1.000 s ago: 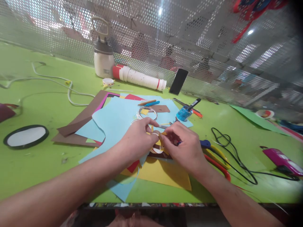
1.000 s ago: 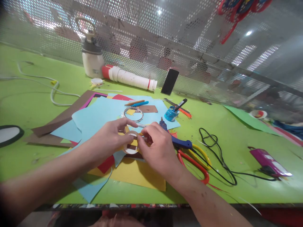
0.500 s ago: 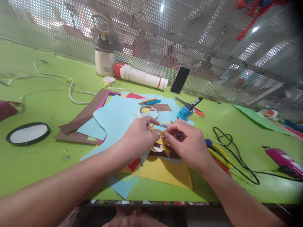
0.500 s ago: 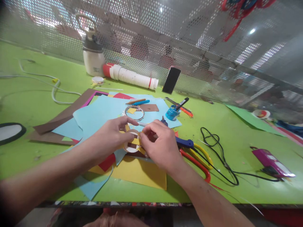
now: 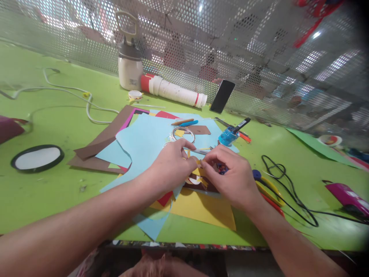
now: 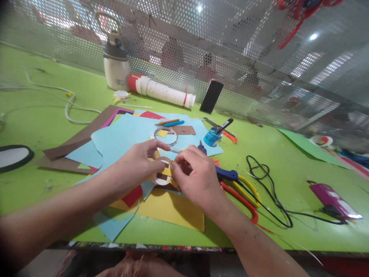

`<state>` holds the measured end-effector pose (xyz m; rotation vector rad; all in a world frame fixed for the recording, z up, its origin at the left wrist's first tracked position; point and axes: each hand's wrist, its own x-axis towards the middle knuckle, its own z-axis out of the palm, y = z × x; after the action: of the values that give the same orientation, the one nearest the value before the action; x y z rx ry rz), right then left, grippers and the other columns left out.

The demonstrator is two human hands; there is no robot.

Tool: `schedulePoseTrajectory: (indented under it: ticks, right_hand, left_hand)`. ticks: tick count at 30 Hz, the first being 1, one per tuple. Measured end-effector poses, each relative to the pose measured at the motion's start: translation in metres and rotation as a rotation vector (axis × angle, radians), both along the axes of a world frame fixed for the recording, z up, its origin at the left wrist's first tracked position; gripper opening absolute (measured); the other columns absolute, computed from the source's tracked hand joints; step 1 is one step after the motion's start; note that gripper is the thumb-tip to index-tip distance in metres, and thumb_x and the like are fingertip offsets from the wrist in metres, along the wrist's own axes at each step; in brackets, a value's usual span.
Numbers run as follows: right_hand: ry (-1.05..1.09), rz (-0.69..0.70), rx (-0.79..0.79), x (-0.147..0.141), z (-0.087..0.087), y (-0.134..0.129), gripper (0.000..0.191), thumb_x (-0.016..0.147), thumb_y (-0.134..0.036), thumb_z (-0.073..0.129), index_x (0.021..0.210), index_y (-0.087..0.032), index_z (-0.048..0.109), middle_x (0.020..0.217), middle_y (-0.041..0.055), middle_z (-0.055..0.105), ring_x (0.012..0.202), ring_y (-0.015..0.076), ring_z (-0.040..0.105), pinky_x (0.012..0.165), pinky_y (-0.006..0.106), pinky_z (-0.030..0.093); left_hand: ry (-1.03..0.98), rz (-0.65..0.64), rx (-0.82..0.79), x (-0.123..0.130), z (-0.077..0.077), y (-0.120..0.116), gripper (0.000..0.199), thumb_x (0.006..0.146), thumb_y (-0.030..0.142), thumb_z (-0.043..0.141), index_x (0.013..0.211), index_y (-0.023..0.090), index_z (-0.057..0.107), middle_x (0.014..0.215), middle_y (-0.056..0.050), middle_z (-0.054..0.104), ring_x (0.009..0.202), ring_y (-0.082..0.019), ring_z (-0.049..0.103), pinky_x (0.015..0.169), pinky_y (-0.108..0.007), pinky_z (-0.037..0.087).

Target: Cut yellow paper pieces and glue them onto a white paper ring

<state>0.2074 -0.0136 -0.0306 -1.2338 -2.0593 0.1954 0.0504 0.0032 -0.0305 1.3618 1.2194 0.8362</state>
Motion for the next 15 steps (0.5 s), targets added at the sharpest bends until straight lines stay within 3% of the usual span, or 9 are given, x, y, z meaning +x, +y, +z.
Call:
schedulePoseTrajectory:
  ticks: [15]
  right_hand:
    - [0.007,0.003,0.014,-0.0005,-0.0027,-0.001,0.017,0.078,-0.007,0.06,0.066,-0.018,0.054,0.066,-0.0017,0.05,0.06,0.0114,0.047,0.056,0.024,0.038]
  left_hand:
    - [0.015,0.028,-0.012,0.0008,0.0039,-0.0027,0.032,0.075,0.017,0.058,0.107,0.017,0.056,0.065,0.004,0.049,0.053,-0.014,0.058,0.051,-0.026,0.052]
